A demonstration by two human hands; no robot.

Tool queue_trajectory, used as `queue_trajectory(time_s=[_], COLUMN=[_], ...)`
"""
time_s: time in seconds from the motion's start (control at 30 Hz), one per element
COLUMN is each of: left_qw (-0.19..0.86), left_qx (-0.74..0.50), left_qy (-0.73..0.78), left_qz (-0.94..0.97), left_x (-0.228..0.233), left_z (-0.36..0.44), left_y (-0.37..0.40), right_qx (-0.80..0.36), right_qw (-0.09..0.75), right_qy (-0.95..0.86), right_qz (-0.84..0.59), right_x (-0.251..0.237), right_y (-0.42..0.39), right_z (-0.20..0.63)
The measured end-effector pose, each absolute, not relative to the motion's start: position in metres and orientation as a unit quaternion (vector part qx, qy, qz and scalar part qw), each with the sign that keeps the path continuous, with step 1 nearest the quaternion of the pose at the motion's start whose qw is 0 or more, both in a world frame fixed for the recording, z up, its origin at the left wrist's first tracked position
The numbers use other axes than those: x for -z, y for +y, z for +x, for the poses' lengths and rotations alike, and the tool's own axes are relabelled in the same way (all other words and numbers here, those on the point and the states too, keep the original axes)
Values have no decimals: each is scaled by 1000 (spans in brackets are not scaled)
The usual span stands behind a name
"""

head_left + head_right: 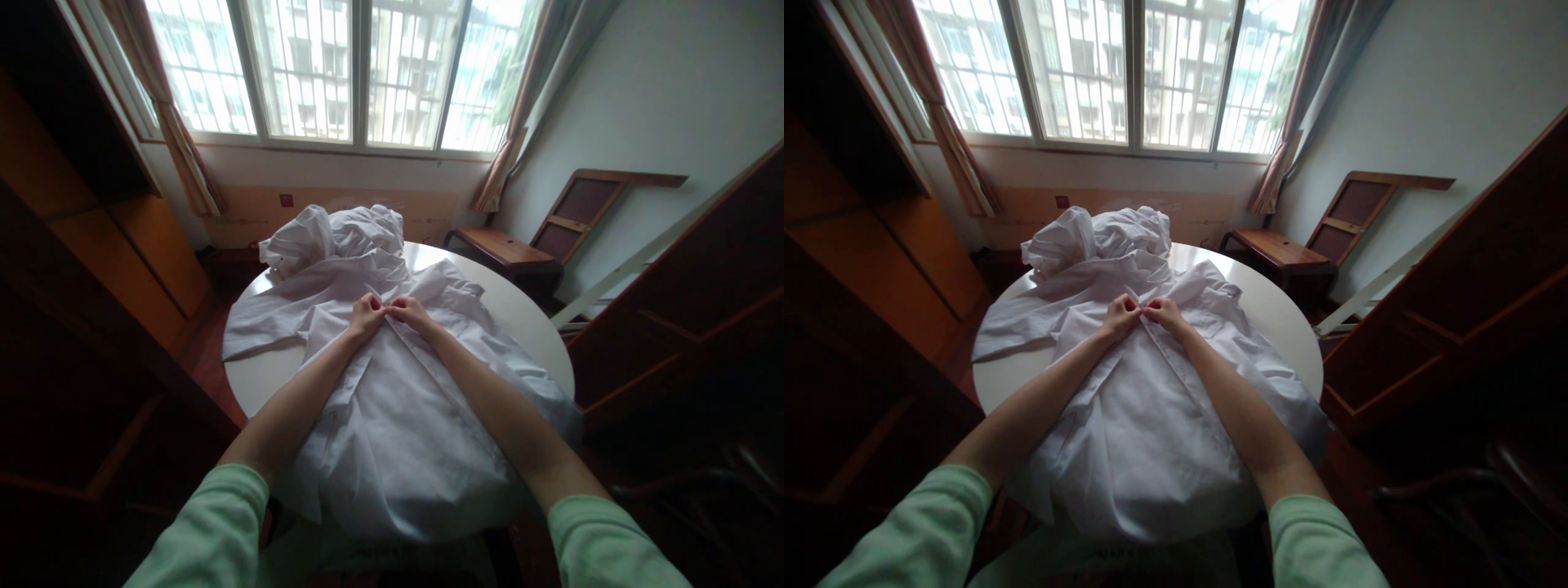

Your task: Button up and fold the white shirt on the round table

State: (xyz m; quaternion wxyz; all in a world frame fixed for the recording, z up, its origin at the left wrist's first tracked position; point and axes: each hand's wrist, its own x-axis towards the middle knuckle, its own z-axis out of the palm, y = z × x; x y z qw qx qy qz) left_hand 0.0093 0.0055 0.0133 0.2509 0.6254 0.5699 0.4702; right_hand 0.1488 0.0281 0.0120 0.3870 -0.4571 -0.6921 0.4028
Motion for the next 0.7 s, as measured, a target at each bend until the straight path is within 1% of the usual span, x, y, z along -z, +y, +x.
queue_trajectory(time_s=[0.13, 0.3, 0.37, 0.7], left_qw=[281, 354, 368, 326], left_qx=[-488, -484, -484, -479], left_qy=[551, 536, 524, 510], left_qz=[616, 594, 596, 636], left_x=[-9, -7, -7, -11], left_z=[6, 2, 0, 6], left_y=[12, 18, 19, 14], right_qx=[-425, -452, -459, -454], right_qw=[386, 390, 392, 388], right_qy=[-684, -675, -671, -663], right_qz=[-451, -433, -430, -453], right_x=[-12, -12, -12, -15], right_y=[29, 27, 27, 27], right_z=[149, 149, 149, 148])
